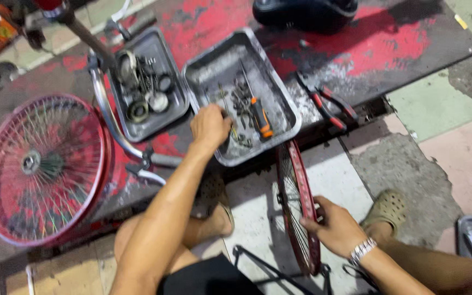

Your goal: The person repairs a small bicycle or motorcycle wheel by using a screwdriver to tighten or adjust components on the rim and handling various nuts and bolts from a metal tray.

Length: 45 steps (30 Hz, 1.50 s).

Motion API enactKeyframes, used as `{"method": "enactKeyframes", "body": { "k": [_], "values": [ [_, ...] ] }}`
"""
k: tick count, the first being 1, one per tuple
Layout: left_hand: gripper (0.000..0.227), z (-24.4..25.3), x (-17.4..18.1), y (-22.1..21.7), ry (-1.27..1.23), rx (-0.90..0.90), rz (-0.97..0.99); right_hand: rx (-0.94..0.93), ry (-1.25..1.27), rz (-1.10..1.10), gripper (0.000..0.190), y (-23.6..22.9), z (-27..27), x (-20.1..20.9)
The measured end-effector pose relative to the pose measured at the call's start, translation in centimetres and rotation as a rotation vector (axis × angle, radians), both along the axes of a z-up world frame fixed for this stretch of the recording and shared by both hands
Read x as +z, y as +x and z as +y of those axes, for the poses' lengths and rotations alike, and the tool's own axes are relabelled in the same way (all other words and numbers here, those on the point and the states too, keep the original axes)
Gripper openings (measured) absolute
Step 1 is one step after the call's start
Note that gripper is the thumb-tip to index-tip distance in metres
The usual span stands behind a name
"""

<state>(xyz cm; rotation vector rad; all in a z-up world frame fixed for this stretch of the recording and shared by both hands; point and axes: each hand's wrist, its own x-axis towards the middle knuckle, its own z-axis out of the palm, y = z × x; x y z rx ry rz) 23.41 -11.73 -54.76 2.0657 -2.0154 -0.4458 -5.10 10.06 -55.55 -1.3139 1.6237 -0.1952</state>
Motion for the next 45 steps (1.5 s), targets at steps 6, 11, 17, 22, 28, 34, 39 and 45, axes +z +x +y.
{"method": "enactKeyframes", "body": {
  "k": [6, 11, 17, 22, 28, 34, 39, 45],
  "values": [
    [0.039, -1.0, 0.2, -0.5, 0.032, 0.092, -0.042, -0.119, 0.170, -0.299, 0.045, -0.3, 0.0, -0.8],
    [0.032, -1.9, -0.9, -1.0, 0.027, 0.118, -0.051, -0.228, 0.241, -0.415, 0.043, -1.6, 0.0, -1.6],
    [0.042, -3.0, -1.3, 0.8, -0.005, 0.091, 0.025, -0.302, 0.222, -0.468, 0.050, -3.2, 0.9, -2.4],
    [0.034, -0.3, 2.8, 1.4, -0.137, -0.092, 0.160, -0.354, 0.237, -0.585, 0.053, -4.6, 1.6, -2.4],
    [0.035, 10.6, 6.4, -2.2, 0.080, -0.253, 0.512, -0.318, 0.284, -0.418, 0.042, -5.8, 1.1, -0.1],
    [0.027, 15.0, 1.5, -4.8, 0.385, -0.618, 0.343, -0.225, 0.189, 0.082, 0.045, -6.5, 0.3, 2.4],
    [0.020, 15.5, -3.4, -5.7, 0.436, -0.773, 0.021, -0.190, -0.069, 0.030, 0.052, -9.0, 0.7, -0.3],
    [0.012, 16.0, -5.6, -5.9, 0.417, -0.817, -0.038, -0.180, -0.082, 0.200, 0.042, -12.1, 0.6, -2.5]
  ]
}}
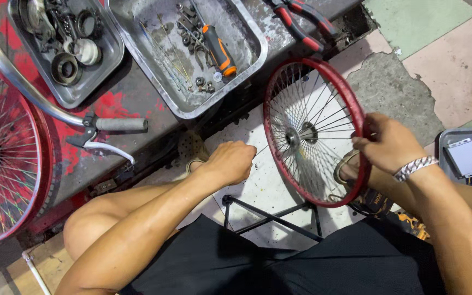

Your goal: The person repairs a small bicycle or motorcycle wheel by using a screwdriver to tighten or adjust components on the rim and handling various nuts and bolts from a metal tray.

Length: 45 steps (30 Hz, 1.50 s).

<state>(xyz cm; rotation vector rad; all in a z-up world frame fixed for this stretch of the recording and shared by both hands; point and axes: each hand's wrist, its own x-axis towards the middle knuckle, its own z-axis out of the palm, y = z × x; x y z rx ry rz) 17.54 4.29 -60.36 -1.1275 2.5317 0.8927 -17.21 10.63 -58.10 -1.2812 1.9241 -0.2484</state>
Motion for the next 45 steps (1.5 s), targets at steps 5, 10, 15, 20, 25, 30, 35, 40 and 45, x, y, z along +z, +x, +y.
{"method": "enactKeyframes", "body": {
  "k": [5, 10, 15, 20, 25, 30, 35, 40, 45],
  "values": [
    [0.012, -0.4, -0.3, 0.2, -0.004, -0.008, -0.041, 0.022, -0.040, 0.137, 0.045, -1.8, -0.3, -1.0],
    [0.016, -0.8, -0.7, 0.3, 0.036, -0.004, -0.058, -0.031, -0.024, 0.092, 0.051, -2.1, -0.2, -1.0],
    [0.018, -0.9, -1.3, -0.1, 0.035, -0.041, -0.089, -0.058, -0.001, 0.090, 0.052, -1.8, -0.4, -0.8],
    [0.026, -0.9, -2.3, -0.7, 0.080, -0.008, 0.043, -0.064, 0.025, 0.092, 0.054, -1.6, -0.7, -0.3],
    [0.034, -0.9, -4.8, -1.2, 0.116, 0.082, 0.119, -0.068, 0.006, 0.029, 0.054, -1.2, -0.8, 0.0],
    [0.033, -0.9, -6.2, -1.6, 0.093, 0.069, 0.142, -0.095, 0.034, -0.002, 0.051, -0.6, -1.0, 0.7],
    [0.032, -1.2, -6.9, -2.2, 0.109, 0.079, 0.099, -0.114, 0.039, -0.008, 0.054, -0.1, -1.2, 1.2],
    [0.032, -1.4, -7.2, -2.4, 0.091, 0.074, 0.116, -0.115, 0.015, -0.057, 0.054, -0.2, -1.2, 1.1],
    [0.031, -1.3, -7.4, -2.7, 0.117, 0.077, 0.054, -0.128, 0.035, -0.082, 0.056, 0.5, -1.3, 1.8]
  ]
}}
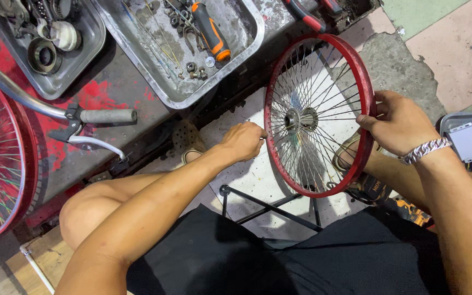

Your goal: The person repairs a small bicycle or motorcycle wheel by using a screwdriver to tighten or adjust components on the rim and handling various nuts and bolts from a metal tray.

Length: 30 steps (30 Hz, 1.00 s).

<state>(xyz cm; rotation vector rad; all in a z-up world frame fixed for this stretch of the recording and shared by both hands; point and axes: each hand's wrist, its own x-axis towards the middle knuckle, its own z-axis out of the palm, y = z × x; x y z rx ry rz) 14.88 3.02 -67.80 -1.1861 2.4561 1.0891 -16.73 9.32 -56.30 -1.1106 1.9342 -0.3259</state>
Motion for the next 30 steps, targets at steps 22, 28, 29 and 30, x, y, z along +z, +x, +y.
{"method": "enactKeyframes", "body": {
  "k": [22, 28, 29, 30],
  "values": [
    [0.036, -0.1, -0.8, -0.3, -0.095, -0.054, 0.046, -0.014, 0.007, -0.093, 0.050, 0.9, -0.1, 1.2],
    [0.040, -0.9, -1.4, 0.0, -0.153, -0.048, 0.065, -0.056, -0.001, -0.283, 0.051, 1.3, -0.2, 1.0],
    [0.041, -1.0, -1.4, 0.0, -0.153, -0.046, 0.065, -0.022, -0.020, -0.276, 0.051, 1.4, -0.2, 1.0],
    [0.042, -1.1, -1.4, 0.1, -0.154, -0.043, 0.062, 0.013, -0.040, -0.272, 0.050, 1.7, -0.3, 1.1]
  ]
}}
